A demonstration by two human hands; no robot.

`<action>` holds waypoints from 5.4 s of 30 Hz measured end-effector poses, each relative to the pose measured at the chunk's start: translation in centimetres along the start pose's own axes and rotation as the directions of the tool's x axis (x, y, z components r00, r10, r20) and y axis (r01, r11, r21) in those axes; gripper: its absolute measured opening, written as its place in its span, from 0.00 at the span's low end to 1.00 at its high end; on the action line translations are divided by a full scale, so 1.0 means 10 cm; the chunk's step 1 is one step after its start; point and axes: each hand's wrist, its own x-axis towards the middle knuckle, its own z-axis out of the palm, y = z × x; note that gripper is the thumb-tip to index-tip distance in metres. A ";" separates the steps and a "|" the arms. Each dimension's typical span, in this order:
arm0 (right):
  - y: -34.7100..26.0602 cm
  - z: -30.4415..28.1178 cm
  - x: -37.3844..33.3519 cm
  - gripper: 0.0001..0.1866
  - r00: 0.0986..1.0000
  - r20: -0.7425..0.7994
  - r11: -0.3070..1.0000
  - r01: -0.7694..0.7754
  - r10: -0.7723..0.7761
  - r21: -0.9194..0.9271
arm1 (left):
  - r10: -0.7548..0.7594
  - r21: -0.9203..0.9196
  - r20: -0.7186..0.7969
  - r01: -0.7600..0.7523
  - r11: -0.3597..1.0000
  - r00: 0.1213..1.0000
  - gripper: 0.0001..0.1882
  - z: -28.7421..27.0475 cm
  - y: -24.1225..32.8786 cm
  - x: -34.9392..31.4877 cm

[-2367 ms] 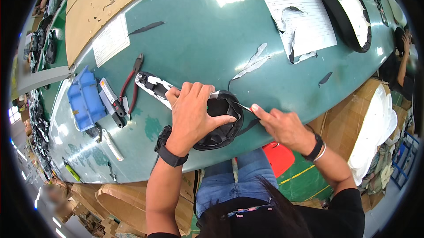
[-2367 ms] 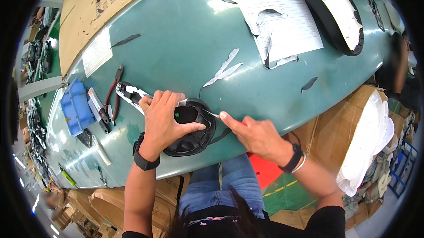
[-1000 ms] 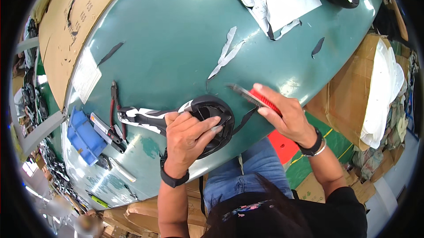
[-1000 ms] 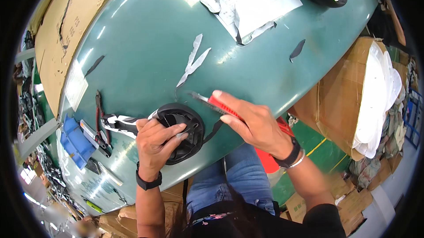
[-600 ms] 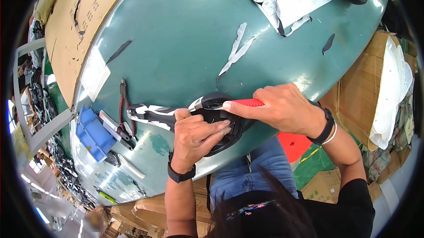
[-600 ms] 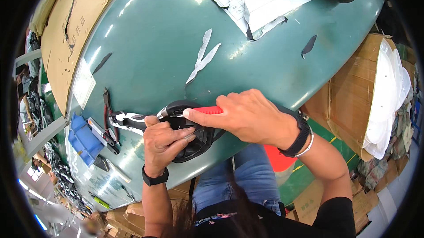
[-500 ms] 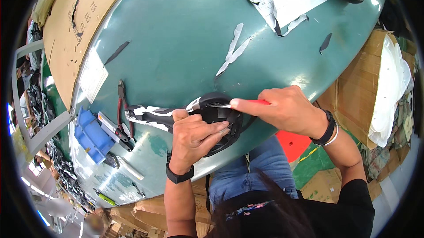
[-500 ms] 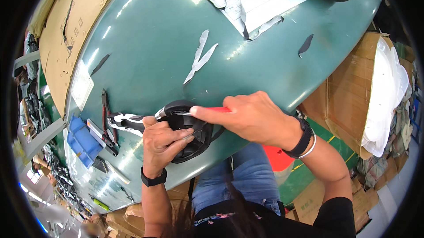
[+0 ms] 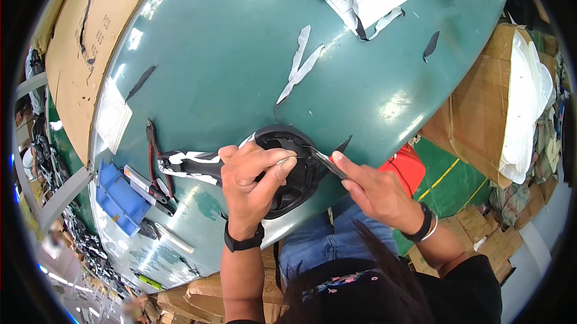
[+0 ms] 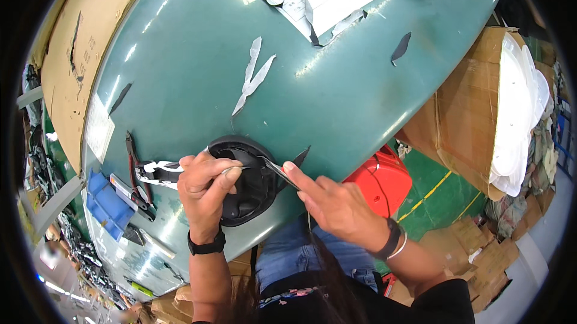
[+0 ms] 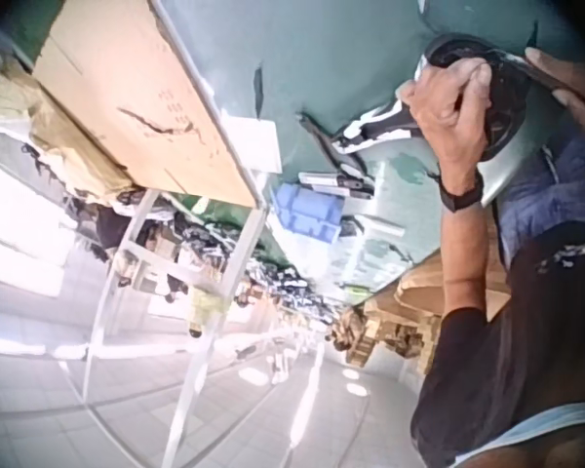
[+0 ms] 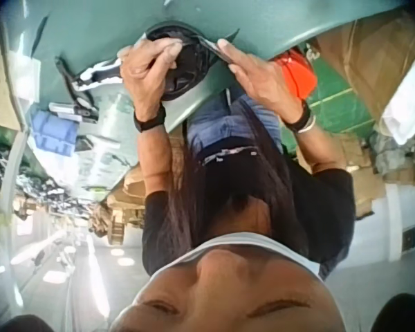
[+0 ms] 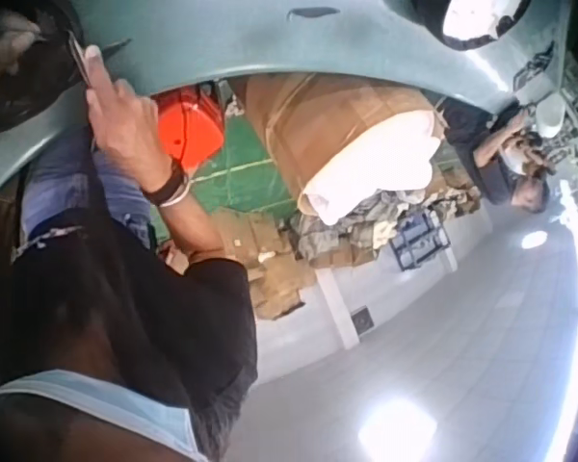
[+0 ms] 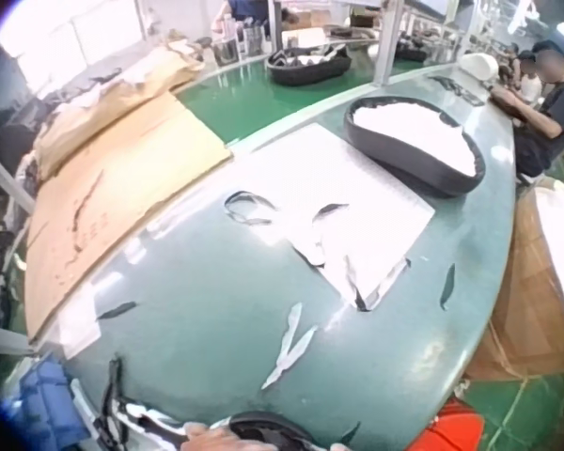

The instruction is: Assembling and trimming the edges of bicycle seat covers at a factory workbench.

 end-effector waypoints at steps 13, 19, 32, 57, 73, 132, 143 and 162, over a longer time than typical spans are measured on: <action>-0.67 0.64 -0.58 0.30 0.918 -0.103 0.855 -0.310 0.383 0.415 | -0.192 -0.854 -0.299 -0.172 0.491 0.935 0.12 -0.01 -0.17 -0.03; -0.35 0.22 -0.22 0.31 0.982 -0.146 0.987 -0.104 0.122 0.123 | -0.016 0.142 -0.201 0.046 0.989 0.980 0.35 -0.56 -0.05 0.11; -0.25 0.44 -0.30 0.33 0.990 -0.081 0.936 -0.082 0.117 0.342 | -0.499 -0.066 -0.074 0.496 0.866 0.863 0.20 -0.34 -0.18 -0.40; -0.42 0.42 0.45 0.34 0.949 -0.295 0.992 0.122 -0.109 0.028 | -0.517 -0.125 -0.395 0.513 0.849 0.760 0.22 0.37 0.34 -1.31; -0.24 -2.07 1.43 0.24 0.998 -0.062 0.980 -0.014 0.002 -0.199 | -0.517 -0.741 -0.514 -0.051 0.669 0.685 0.20 -2.17 -0.72 0.45; -1.61 1.87 1.97 0.29 0.966 -0.016 0.966 0.257 -0.256 0.023 | -0.778 -0.889 -0.454 -0.280 0.363 0.434 0.13 -0.19 0.21 -2.59; -1.81 2.23 2.29 0.16 0.921 -0.390 0.965 -0.090 -0.013 -0.246 | -0.778 -0.884 -0.461 -0.147 0.443 0.427 0.22 -0.25 0.34 -3.20; -2.33 0.52 -0.10 0.20 0.808 0.518 0.953 0.296 -0.283 0.058 | -0.358 -0.851 -0.197 0.022 0.524 0.913 0.21 -0.77 0.17 -3.09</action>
